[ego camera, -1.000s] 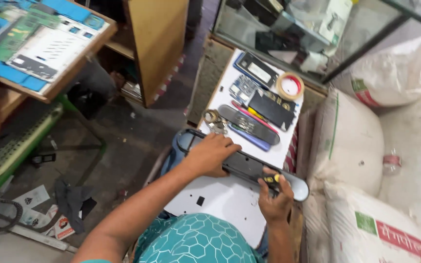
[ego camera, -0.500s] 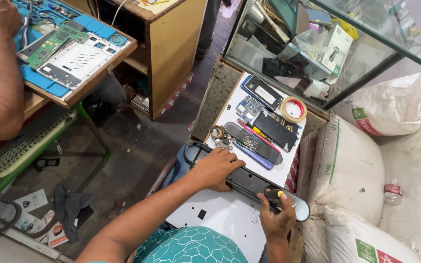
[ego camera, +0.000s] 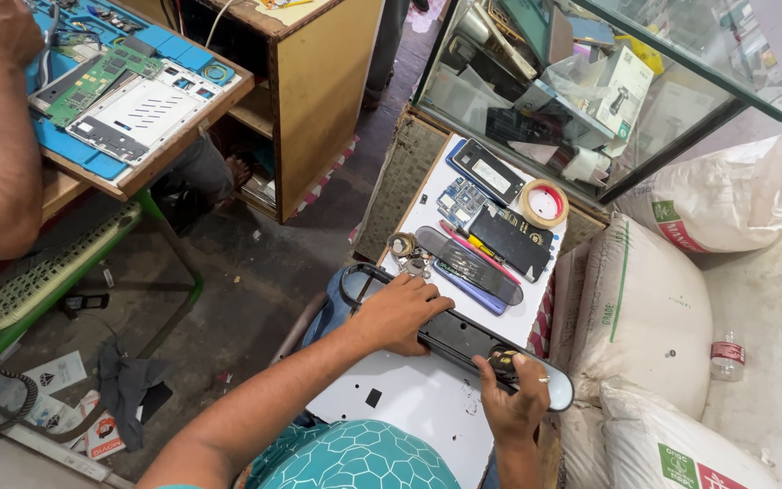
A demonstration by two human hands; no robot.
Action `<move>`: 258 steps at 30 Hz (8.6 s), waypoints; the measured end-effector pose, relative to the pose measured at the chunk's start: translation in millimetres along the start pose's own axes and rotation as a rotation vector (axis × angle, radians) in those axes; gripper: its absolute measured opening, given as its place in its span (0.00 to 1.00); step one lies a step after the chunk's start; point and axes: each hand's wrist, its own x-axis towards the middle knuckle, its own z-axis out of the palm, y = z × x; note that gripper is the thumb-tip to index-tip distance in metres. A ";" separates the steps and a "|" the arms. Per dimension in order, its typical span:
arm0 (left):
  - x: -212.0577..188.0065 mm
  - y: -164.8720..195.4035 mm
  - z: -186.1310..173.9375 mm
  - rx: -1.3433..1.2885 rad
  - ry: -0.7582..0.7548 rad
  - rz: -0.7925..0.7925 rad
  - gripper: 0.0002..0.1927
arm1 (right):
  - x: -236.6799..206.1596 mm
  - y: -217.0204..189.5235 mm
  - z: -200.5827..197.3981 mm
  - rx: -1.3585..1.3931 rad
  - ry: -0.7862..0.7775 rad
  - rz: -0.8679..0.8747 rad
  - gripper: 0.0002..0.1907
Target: The person holds a black speaker enclosure on the workbench and uses a screwdriver to unscrew screws from its rear panel, steadying the speaker with the other hand and repositioning it to reach different screws.
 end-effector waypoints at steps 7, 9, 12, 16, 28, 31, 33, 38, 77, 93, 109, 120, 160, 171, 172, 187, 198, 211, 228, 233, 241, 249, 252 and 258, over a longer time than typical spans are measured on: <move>1.4 -0.6 0.0 0.018 -0.018 0.004 0.44 | 2.0 -7.7 -1.3 0.206 -0.060 -0.019 0.39; 1.4 -0.6 0.6 0.025 -0.026 -0.002 0.45 | -1.8 -8.8 -3.9 0.287 -0.105 0.035 0.38; 1.2 -0.5 1.6 0.021 -0.012 -0.005 0.44 | -3.6 -5.4 -5.0 0.189 -0.064 0.091 0.40; 1.0 -1.2 2.2 0.008 -0.012 -0.002 0.44 | -0.7 -3.4 -5.6 0.013 -0.046 0.058 0.43; 1.8 -2.3 2.9 0.006 0.010 0.002 0.44 | -0.3 -10.3 -6.4 0.006 -0.066 0.170 0.40; 1.8 -1.8 2.5 0.005 0.005 0.001 0.44 | 0.7 -12.9 -6.5 -0.043 -0.053 0.117 0.43; 2.6 -2.4 2.0 -0.005 -0.015 -0.002 0.44 | 0.9 -13.9 -2.8 0.054 -0.074 0.005 0.42; 1.9 -2.2 2.4 0.002 -0.011 -0.008 0.44 | -4.5 -8.9 -0.5 0.171 -0.065 0.113 0.40; 10.6 10.0 6.0 -0.041 0.000 -0.010 0.43 | -15.9 11.2 -37.8 0.230 0.291 0.323 0.42; 12.6 15.9 5.0 0.012 -0.023 -0.037 0.44 | -38.0 20.4 -46.7 0.165 0.168 0.364 0.41; 12.5 14.6 6.9 0.021 -0.035 -0.046 0.45 | -24.0 25.0 -47.9 -0.073 -0.001 0.084 0.41; 13.1 13.8 6.2 0.043 -0.054 -0.045 0.44 | -30.9 29.2 -54.3 0.108 0.248 0.142 0.40; 8.3 3.2 -3.5 -0.047 -0.050 0.037 0.56 | -23.8 50.0 -22.8 -0.232 0.063 0.189 0.44; 0.2 -1.2 -5.6 0.020 -0.087 -0.003 0.60 | 6.1 23.8 -21.7 0.041 0.178 0.216 0.42; -0.3 -1.7 -4.8 0.025 -0.078 -0.001 0.60 | 7.3 19.2 -18.7 0.041 0.168 0.206 0.43; -1.9 8.8 13.8 -0.009 0.014 0.017 0.53 | 3.7 -40.9 24.6 0.307 0.012 0.185 0.41; 6.3 5.9 9.5 -0.027 -0.035 0.002 0.54 | 5.3 -39.4 29.9 0.335 0.010 0.150 0.42; 10.3 9.8 11.6 -0.124 -0.022 -0.018 0.57 | -0.7 -36.4 19.7 0.402 0.027 0.257 0.43; 2.2 4.9 5.1 -0.112 0.007 0.005 0.56 | 19.6 -51.8 43.1 0.174 -0.072 -0.018 0.41; -0.4 4.9 6.7 -0.103 0.040 0.011 0.57 | 39.7 -58.1 38.8 0.231 -0.081 -0.097 0.41; -0.2 5.2 10.0 -0.057 0.018 -0.002 0.53 | 40.2 -59.5 36.2 0.200 -0.047 -0.142 0.41; 0.3 5.5 8.9 -0.036 0.006 -0.005 0.55 | 34.7 -55.7 40.8 0.223 -0.026 -0.131 0.42; -0.5 6.8 6.6 -0.046 0.011 -0.003 0.55 | 37.5 -56.4 36.0 0.300 -0.089 -0.137 0.40; -1.5 7.7 3.3 -0.040 0.004 -0.003 0.54 | 39.6 -55.7 32.2 0.238 -0.085 -0.135 0.40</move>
